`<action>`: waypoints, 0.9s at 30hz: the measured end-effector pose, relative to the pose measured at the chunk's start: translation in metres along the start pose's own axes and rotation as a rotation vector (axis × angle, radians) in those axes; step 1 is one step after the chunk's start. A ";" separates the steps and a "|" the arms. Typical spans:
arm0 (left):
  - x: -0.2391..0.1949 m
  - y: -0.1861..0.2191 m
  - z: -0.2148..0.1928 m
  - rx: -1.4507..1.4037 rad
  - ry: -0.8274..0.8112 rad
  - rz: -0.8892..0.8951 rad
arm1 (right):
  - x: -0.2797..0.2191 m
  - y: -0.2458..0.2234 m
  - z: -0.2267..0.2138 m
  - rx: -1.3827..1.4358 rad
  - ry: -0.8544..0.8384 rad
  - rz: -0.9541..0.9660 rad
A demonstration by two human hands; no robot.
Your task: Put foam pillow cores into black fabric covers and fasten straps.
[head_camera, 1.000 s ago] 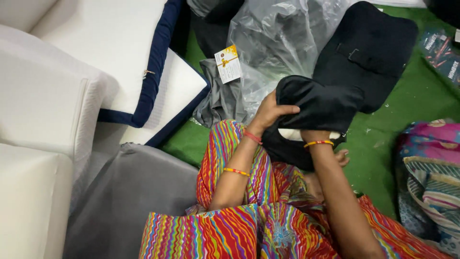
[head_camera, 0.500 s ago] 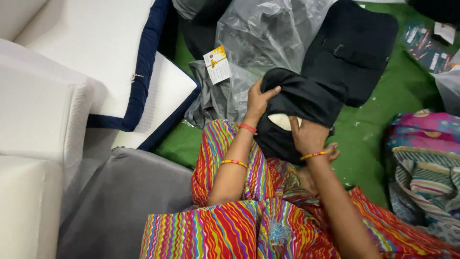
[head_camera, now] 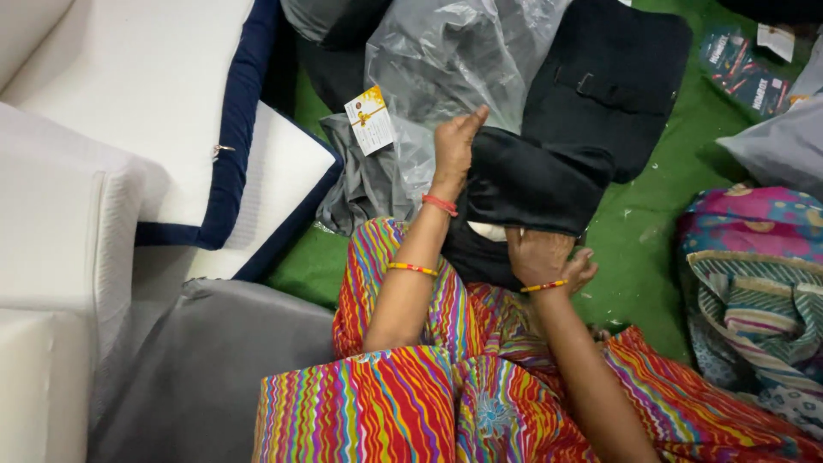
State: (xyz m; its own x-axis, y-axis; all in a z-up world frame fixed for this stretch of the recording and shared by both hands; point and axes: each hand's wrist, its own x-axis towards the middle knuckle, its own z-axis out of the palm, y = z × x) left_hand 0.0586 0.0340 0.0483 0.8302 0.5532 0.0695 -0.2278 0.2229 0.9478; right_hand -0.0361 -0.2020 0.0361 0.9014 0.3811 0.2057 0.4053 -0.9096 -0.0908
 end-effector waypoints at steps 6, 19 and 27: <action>-0.014 0.030 -0.003 0.493 0.457 0.261 | 0.011 -0.034 -0.037 0.075 0.181 -0.020; -0.130 0.118 -0.016 0.904 -0.024 0.444 | 0.029 -0.026 -0.075 0.452 -0.072 -0.089; -0.123 0.096 -0.019 1.010 -0.187 0.441 | 0.021 -0.043 -0.084 0.140 0.057 -0.447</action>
State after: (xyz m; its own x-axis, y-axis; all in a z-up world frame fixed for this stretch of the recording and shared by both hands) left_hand -0.0750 0.0025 0.1249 0.8612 0.2746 0.4276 -0.0741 -0.7645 0.6403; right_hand -0.0477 -0.1691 0.1265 0.6255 0.7170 0.3077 0.7720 -0.6258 -0.1112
